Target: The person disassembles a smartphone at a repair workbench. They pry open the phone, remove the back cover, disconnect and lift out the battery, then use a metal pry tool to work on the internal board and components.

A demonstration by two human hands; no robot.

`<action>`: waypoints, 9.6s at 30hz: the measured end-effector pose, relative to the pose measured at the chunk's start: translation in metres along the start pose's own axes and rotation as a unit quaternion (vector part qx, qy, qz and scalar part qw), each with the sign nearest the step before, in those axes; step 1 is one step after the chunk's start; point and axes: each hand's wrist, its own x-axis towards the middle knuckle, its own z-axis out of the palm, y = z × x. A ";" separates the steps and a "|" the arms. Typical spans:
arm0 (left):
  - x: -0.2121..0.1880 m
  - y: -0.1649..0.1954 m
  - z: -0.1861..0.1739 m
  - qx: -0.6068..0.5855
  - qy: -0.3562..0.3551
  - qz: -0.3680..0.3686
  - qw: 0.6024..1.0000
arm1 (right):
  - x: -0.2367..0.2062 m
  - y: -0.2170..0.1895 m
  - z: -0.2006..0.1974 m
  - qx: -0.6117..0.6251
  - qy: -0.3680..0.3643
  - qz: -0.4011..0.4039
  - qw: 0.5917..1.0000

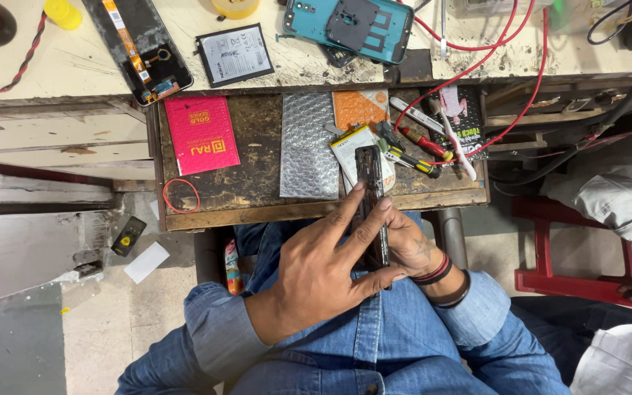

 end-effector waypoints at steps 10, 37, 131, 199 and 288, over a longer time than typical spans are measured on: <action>0.001 0.002 0.001 -0.026 -0.006 0.015 1.000 | -0.003 -0.007 0.021 -0.019 0.008 -0.016 1.000; 0.001 0.005 0.012 -0.001 -0.058 0.023 0.998 | -0.002 -0.017 0.038 -0.075 -0.036 -0.060 0.995; -0.001 -0.041 0.026 -0.227 -0.036 -0.298 0.927 | 0.021 -0.094 0.175 -0.933 -0.040 -0.302 0.193; -0.004 -0.038 0.023 -0.210 0.000 -0.285 0.935 | 0.032 -0.112 0.166 -0.951 -0.072 -0.241 0.178; -0.030 -0.060 0.027 -0.524 0.089 -0.280 0.799 | 0.019 -0.104 0.075 -0.857 0.247 -0.258 0.371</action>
